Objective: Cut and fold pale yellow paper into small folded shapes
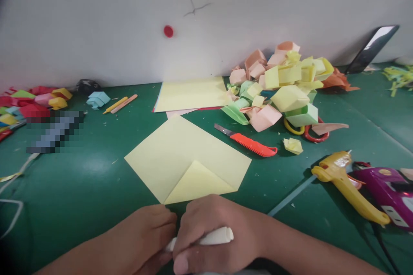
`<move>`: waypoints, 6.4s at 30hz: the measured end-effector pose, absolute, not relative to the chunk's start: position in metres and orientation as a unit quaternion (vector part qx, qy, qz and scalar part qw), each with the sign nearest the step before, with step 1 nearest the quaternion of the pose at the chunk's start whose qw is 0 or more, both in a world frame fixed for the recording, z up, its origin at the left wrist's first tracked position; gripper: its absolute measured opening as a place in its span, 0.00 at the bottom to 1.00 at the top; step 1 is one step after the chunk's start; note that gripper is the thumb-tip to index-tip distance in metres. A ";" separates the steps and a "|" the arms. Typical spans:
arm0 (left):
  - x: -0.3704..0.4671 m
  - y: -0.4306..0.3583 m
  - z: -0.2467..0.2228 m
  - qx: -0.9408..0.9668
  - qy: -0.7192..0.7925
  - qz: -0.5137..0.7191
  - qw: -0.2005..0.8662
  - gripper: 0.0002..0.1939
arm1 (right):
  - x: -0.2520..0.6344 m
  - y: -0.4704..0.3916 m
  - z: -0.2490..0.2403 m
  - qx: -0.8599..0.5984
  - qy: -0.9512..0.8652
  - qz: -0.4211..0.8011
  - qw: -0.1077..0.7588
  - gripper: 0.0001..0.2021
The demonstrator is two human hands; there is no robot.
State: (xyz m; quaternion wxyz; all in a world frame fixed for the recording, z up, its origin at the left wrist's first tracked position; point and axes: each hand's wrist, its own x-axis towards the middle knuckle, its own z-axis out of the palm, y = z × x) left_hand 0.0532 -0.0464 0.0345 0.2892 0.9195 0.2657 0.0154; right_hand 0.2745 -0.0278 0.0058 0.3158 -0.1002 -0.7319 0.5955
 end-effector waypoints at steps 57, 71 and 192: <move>0.020 -0.085 -0.004 0.931 0.318 0.177 0.041 0.12 | 0.259 -0.005 -0.019 -0.155 -0.882 0.373 0.243 0.10; 0.019 -0.092 -0.017 0.914 0.339 0.211 0.067 0.13 | 0.259 -0.004 -0.018 -0.159 -0.875 0.387 0.243 0.09; 0.062 -0.084 -0.033 0.921 0.332 0.201 -0.033 0.16 | 0.284 -0.026 -0.013 -0.247 -0.925 0.243 0.158 0.11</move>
